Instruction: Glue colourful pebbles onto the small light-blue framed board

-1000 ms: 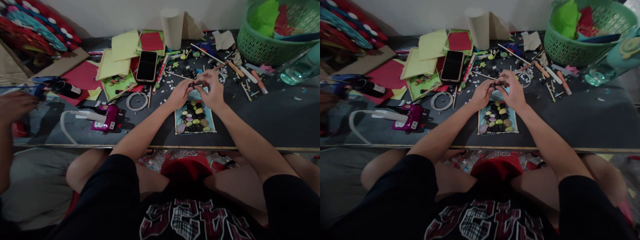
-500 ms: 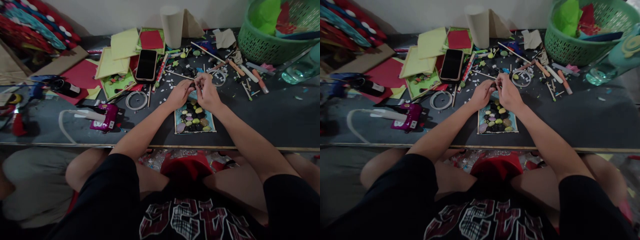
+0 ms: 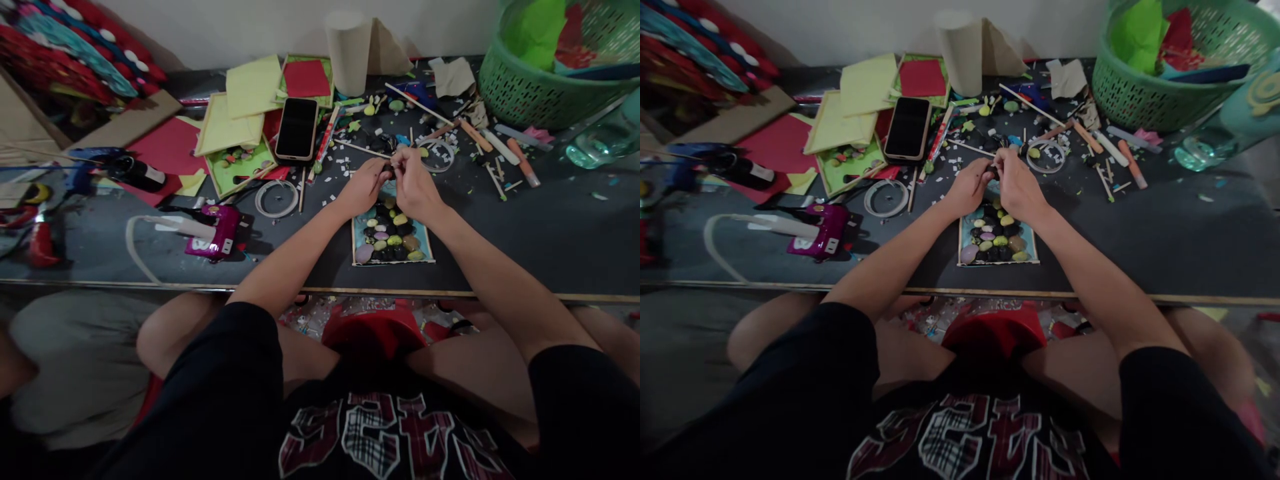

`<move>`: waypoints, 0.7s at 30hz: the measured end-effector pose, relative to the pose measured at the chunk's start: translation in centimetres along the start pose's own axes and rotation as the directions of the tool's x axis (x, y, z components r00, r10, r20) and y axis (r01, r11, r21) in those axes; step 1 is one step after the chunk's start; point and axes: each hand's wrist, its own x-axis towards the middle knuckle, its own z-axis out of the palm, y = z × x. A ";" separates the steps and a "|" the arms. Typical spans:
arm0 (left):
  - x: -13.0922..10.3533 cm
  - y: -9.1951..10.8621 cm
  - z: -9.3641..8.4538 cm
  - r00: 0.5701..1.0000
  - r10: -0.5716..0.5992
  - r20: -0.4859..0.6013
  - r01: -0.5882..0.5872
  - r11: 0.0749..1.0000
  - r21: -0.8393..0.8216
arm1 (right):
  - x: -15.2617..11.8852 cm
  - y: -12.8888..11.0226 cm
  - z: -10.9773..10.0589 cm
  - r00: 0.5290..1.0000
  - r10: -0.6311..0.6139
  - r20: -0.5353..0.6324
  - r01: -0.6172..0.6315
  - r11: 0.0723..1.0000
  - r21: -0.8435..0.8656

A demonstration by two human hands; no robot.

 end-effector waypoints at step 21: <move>0.2 0.6 -0.6 0.999 -0.027 -0.036 0.025 0.998 -0.062 | 0.0 0.0 -1.0 0.996 0.055 -0.072 -0.043 0.986 0.164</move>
